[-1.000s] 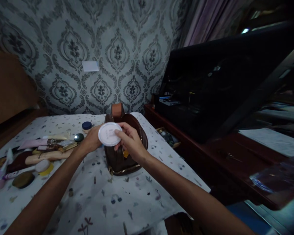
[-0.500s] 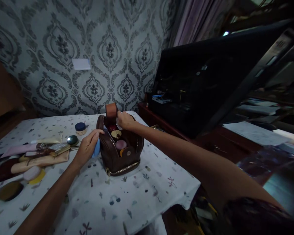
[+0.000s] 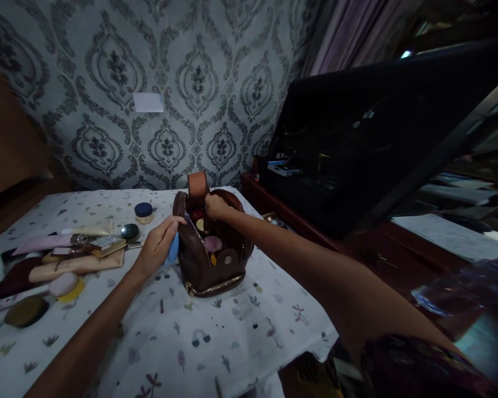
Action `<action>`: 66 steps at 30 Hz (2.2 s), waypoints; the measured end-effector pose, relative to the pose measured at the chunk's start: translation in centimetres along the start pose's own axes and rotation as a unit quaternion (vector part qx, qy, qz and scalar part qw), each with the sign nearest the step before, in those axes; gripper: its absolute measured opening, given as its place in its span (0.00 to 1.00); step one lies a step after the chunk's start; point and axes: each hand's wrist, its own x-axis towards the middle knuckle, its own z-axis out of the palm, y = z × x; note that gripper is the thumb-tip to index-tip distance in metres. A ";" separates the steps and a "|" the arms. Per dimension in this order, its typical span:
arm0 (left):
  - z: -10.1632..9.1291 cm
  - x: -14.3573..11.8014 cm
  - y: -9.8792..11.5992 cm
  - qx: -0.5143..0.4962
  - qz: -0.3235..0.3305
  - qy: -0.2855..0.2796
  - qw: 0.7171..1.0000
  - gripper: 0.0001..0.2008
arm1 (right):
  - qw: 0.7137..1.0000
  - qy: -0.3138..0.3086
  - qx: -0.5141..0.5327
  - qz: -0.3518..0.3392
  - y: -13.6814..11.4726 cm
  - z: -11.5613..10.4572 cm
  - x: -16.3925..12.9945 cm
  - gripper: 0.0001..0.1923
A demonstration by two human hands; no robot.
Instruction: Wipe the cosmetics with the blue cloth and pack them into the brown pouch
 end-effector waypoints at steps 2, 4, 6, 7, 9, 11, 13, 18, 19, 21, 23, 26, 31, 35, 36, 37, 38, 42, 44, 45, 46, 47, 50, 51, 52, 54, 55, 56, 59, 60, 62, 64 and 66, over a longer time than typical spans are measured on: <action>0.0 0.0 0.1 -0.002 -0.001 -0.001 1.000 0.21 | 1.000 -0.002 -0.002 0.007 0.0 0.3 0.4 0.20; 0.0 -0.1 0.2 -0.003 -0.002 -0.006 1.000 0.22 | 1.000 -0.005 -0.003 0.009 0.0 0.6 0.6 0.25; -0.1 -0.1 0.2 -0.004 0.000 -0.009 1.000 0.22 | 1.000 -0.008 -0.002 0.010 0.1 0.8 0.8 0.33; -0.1 -0.1 0.3 -0.004 0.003 -0.009 1.000 0.22 | 1.000 -0.008 0.000 0.010 0.1 0.8 0.8 0.36; -0.1 -0.1 0.3 -0.006 0.005 -0.006 1.000 0.22 | 1.000 -0.007 0.001 0.013 0.2 0.8 0.9 0.34; -0.1 -0.1 0.3 -0.009 0.005 -0.005 1.000 0.21 | 1.000 -0.001 0.001 0.014 0.4 0.7 1.1 0.27; -0.1 -0.1 0.3 -0.012 0.005 -0.007 1.000 0.21 | 1.000 0.007 -0.002 0.015 0.6 0.5 1.3 0.22; -0.2 -0.1 0.3 -0.015 0.002 -0.011 1.000 0.22 | 1.000 0.001 -0.023 0.011 1.2 -0.1 1.7 0.18; -0.2 -0.1 0.3 -0.015 0.004 -0.012 1.000 0.22 | 1.000 0.000 -0.027 0.006 1.3 -0.2 1.7 0.18; -0.2 -0.1 0.2 -0.013 0.008 -0.013 1.000 0.21 | 0.999 0.005 -0.037 -0.005 1.4 -0.4 1.3 0.19; -0.3 -0.1 0.2 -0.011 0.009 -0.012 1.000 0.21 | 0.999 0.013 -0.048 -0.019 1.3 -0.8 0.8 0.20; -0.2 -0.1 0.2 -0.016 0.009 -0.010 1.000 0.21 | 0.997 0.017 -0.064 -0.041 0.9 -1.5 -0.3 0.18; -0.2 -0.1 0.1 -0.026 0.012 -0.011 1.000 0.21 | 0.992 -0.025 -0.093 -0.077 0.2 -2.0 -2.3 0.15; -0.2 -0.1 0.1 -0.020 0.009 -0.011 1.000 0.21 | 0.987 -0.057 -0.108 -0.107 -0.6 -1.2 -4.1 0.20; -0.2 -0.1 0.1 -0.019 0.009 -0.013 1.000 0.21 | 0.986 -0.059 -0.111 -0.110 -0.7 -1.0 -4.5 0.20; -0.2 -0.2 0.1 -0.018 0.009 -0.013 1.000 0.21 | 0.985 -0.060 -0.114 -0.111 -0.9 -0.7 -4.9 0.20; -0.2 -0.2 0.1 -0.016 0.009 -0.013 1.000 0.21 | 0.985 -0.061 -0.117 -0.110 -1.0 -0.6 -5.1 0.20; -0.2 -0.2 0.0 -0.011 0.012 -0.013 1.000 0.21 | 0.984 -0.065 -0.126 -0.106 -1.2 -0.2 -5.2 0.17; -0.2 -0.1 0.0 -0.013 0.014 -0.012 1.000 0.21 | 0.983 -0.066 -0.128 -0.111 -1.1 0.0 -5.0 0.17; -0.2 -0.1 0.0 -0.014 0.015 -0.010 1.000 0.21 | 0.983 -0.066 -0.129 -0.113 -1.0 0.0 -4.9 0.17; -0.2 -0.1 0.0 -0.013 0.015 -0.010 1.000 0.21 | 0.983 -0.067 -0.130 -0.115 -1.0 0.0 -4.8 0.17; -0.2 -0.1 0.0 -0.012 0.014 -0.010 1.000 0.21 | 0.982 -0.067 -0.131 -0.116 -1.0 0.1 -4.7 0.17; -0.2 -0.1 0.0 -0.010 0.008 -0.013 1.000 0.21 | 0.982 -0.073 -0.131 -0.116 -0.8 -0.2 -4.3 0.17; -0.2 -0.1 0.0 -0.011 0.007 -0.013 1.000 0.21 | 0.982 -0.074 -0.130 -0.114 -0.8 -0.3 -4.2 0.17; -0.2 -0.1 0.0 -0.013 0.007 -0.014 1.000 0.21 | 0.983 -0.073 -0.129 -0.112 -0.8 -0.5 -3.9 0.18; -0.2 -0.1 0.1 -0.015 0.010 -0.015 1.000 0.21 | 0.984 -0.062 -0.125 -0.109 -0.9 -0.8 -3.3 0.20; -0.2 -0.2 0.1 -0.015 0.011 -0.015 1.000 0.20 | 0.985 -0.052 -0.123 -0.110 -1.0 -0.9 -2.9 0.20; -0.3 -0.2 0.1 -0.013 0.011 -0.015 1.000 0.20 | 0.986 -0.042 -0.121 -0.111 -1.2 -0.8 -2.4 0.20; -0.3 -0.1 0.1 -0.009 0.008 -0.016 1.000 0.21 | 0.987 -0.023 -0.115 -0.113 -1.9 -0.3 -0.8 0.18; -0.3 -0.1 0.0 -0.007 0.007 -0.018 1.000 0.21 | 0.987 -0.021 -0.113 -0.113 -2.2 0.0 -0.3 0.18; -0.3 -0.1 0.0 -0.006 0.005 -0.021 1.000 0.21 | 0.988 -0.016 -0.110 -0.109 -2.5 0.6 0.6 0.20; -0.4 0.0 -0.1 -0.006 0.004 -0.023 1.000 0.21 | 0.988 -0.011 -0.110 -0.104 -2.7 1.0 1.1 0.23; -0.4 0.0 -0.1 -0.008 0.004 -0.024 1.000 0.21 | 0.989 -0.006 -0.109 -0.099 -2.7 1.3 1.4 0.23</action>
